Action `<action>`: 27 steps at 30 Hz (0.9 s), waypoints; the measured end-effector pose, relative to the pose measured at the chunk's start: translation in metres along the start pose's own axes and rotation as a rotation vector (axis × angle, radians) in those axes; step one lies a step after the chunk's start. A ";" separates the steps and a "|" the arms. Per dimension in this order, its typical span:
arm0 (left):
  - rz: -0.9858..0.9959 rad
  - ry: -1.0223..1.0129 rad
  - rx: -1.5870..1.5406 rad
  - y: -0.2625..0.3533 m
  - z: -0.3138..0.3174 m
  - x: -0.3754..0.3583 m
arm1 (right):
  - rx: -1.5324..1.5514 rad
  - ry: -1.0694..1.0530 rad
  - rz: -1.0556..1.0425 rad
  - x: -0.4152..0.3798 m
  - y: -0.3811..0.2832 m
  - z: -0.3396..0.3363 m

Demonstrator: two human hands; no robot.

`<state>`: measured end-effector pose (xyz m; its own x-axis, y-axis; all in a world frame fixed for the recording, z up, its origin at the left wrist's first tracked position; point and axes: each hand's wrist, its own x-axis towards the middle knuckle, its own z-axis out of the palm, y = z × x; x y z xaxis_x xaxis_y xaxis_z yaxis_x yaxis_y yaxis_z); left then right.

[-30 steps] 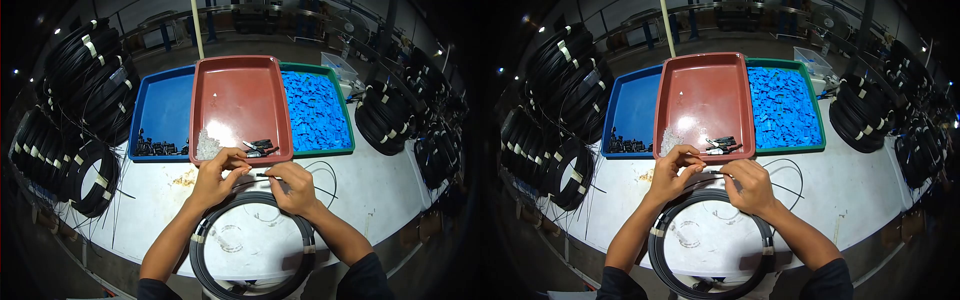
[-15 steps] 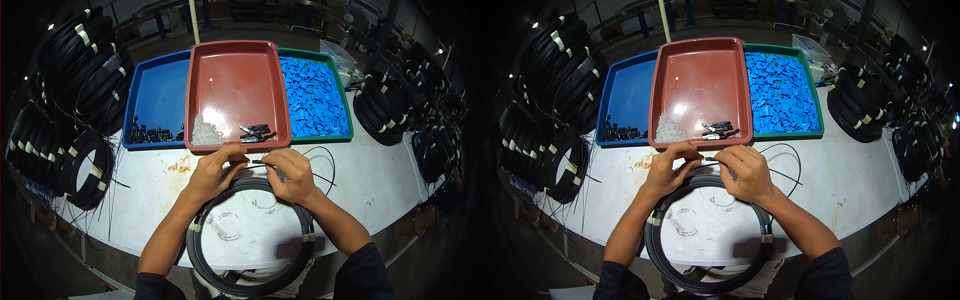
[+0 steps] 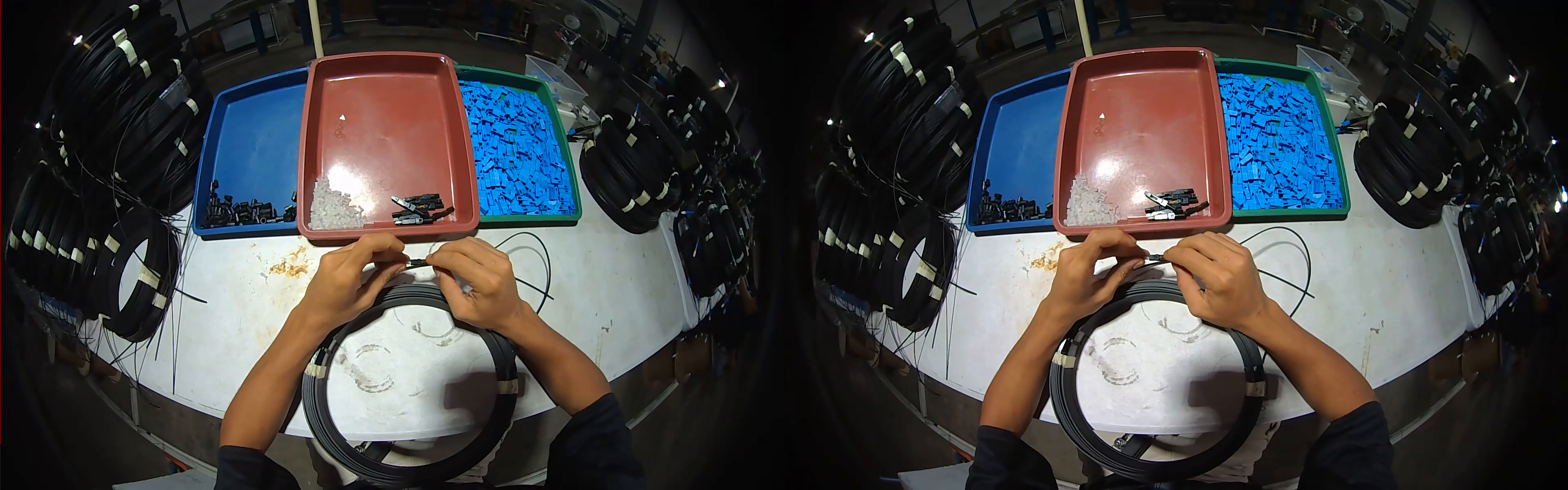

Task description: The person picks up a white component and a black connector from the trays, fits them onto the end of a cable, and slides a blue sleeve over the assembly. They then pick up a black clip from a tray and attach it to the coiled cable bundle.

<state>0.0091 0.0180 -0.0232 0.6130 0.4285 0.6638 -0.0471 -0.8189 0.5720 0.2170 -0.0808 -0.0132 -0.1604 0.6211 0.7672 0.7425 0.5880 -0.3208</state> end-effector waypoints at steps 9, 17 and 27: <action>-0.027 0.003 -0.019 0.001 -0.002 -0.002 | 0.089 -0.041 0.053 -0.004 0.000 0.002; -0.165 0.061 -0.064 -0.008 0.001 -0.013 | 0.175 -0.077 -0.011 -0.015 0.009 0.013; -0.218 0.128 -0.166 -0.024 -0.004 -0.024 | 0.305 -0.034 0.048 -0.015 0.004 0.014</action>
<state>-0.0080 0.0289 -0.0505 0.5188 0.6405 0.5663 -0.0606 -0.6331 0.7717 0.2132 -0.0803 -0.0342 -0.1551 0.6658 0.7298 0.5215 0.6826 -0.5119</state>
